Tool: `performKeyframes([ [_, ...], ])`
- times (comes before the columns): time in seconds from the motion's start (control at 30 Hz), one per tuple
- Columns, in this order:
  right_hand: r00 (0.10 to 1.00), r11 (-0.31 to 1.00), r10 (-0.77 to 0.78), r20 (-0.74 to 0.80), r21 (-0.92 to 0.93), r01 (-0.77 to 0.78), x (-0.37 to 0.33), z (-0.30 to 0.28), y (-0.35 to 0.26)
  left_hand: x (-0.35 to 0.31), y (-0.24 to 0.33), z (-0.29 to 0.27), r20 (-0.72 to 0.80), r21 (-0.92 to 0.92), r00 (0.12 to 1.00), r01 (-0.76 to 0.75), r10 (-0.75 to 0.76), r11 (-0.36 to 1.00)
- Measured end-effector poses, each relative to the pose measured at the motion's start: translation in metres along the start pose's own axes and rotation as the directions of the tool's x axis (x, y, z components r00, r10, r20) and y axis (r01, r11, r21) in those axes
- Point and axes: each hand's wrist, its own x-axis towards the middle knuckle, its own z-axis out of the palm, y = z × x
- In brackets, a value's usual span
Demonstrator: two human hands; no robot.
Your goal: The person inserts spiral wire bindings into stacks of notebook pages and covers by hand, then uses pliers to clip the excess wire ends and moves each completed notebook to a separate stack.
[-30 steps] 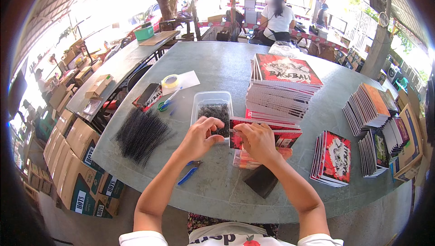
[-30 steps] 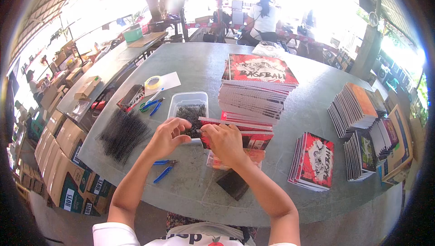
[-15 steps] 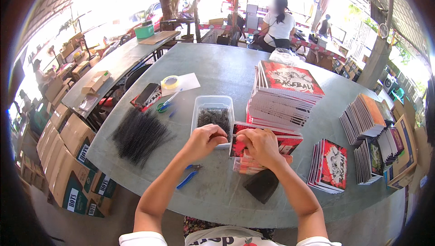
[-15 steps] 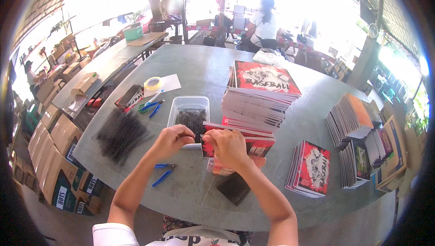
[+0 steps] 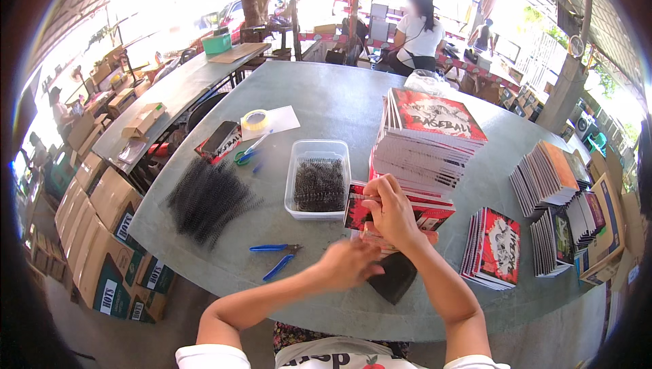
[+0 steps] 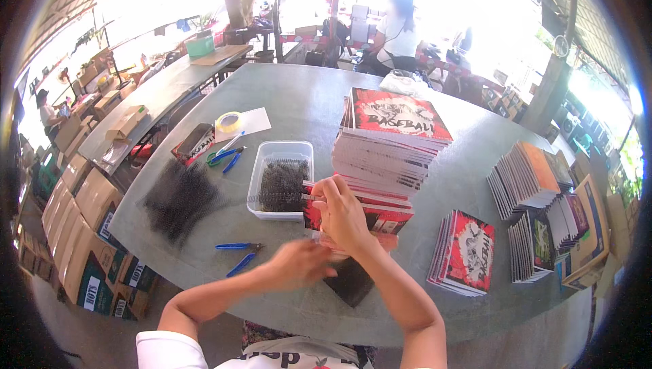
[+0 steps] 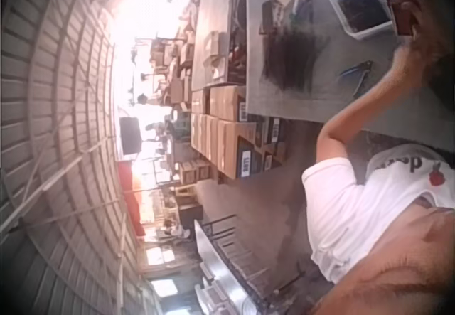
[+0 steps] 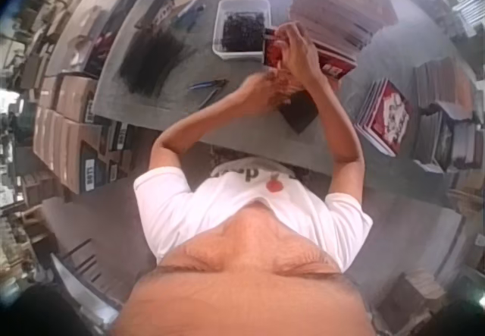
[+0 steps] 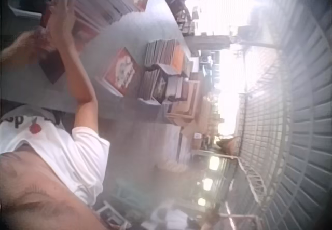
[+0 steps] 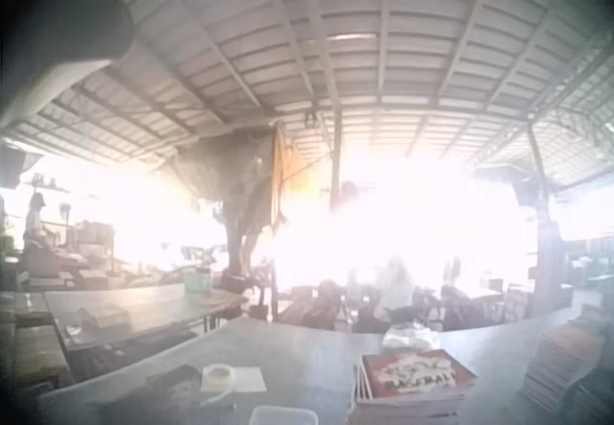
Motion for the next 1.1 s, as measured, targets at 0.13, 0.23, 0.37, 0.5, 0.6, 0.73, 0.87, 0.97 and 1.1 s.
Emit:
performKeyframes([
  [0.13,0.979,0.998,-0.027,0.201,-0.053,0.039,-0.001,0.005,-0.003,0.014,0.015,0.079,-0.066,-0.086,0.98,0.182,-0.187,0.98],
  [0.23,0.959,0.957,-0.283,0.025,-0.057,0.284,-0.002,0.021,-0.009,0.023,0.022,0.106,0.135,-0.362,0.961,0.275,-0.242,0.891],
  [0.37,0.989,0.929,-0.141,0.037,-0.342,0.145,-0.021,-0.014,0.011,0.006,0.036,-0.003,-0.239,-0.217,0.942,0.185,-0.236,0.958],
  [0.5,0.995,0.916,-0.096,0.005,-0.391,0.091,-0.034,-0.036,0.008,0.008,-0.001,-0.045,-0.444,0.028,0.888,0.146,-0.118,0.989],
  [0.6,0.991,0.939,-0.126,-0.034,-0.327,0.108,-0.034,-0.035,0.009,0.001,-0.006,-0.039,-0.445,0.138,0.889,0.183,-0.104,0.973],
  [0.73,0.999,0.956,-0.052,0.011,-0.288,0.052,-0.033,-0.035,0.011,0.003,0.005,-0.072,-0.772,0.235,0.63,0.169,0.078,0.957],
  [0.87,0.994,0.966,-0.108,-0.024,-0.238,0.099,-0.027,-0.022,0.005,-0.007,-0.012,-0.044,-0.471,0.132,0.88,0.0,0.063,0.991],
  [0.97,0.994,0.963,-0.109,0.017,-0.248,0.11,-0.034,-0.025,0.009,0.01,0.015,-0.082,-0.802,0.269,0.585,0.179,0.118,0.946],
  [1.1,0.995,0.964,-0.103,0.004,-0.248,0.1,-0.032,-0.022,0.002,0.011,0.0,-0.055,-0.424,0.081,0.905,0.062,-0.022,0.995],
])
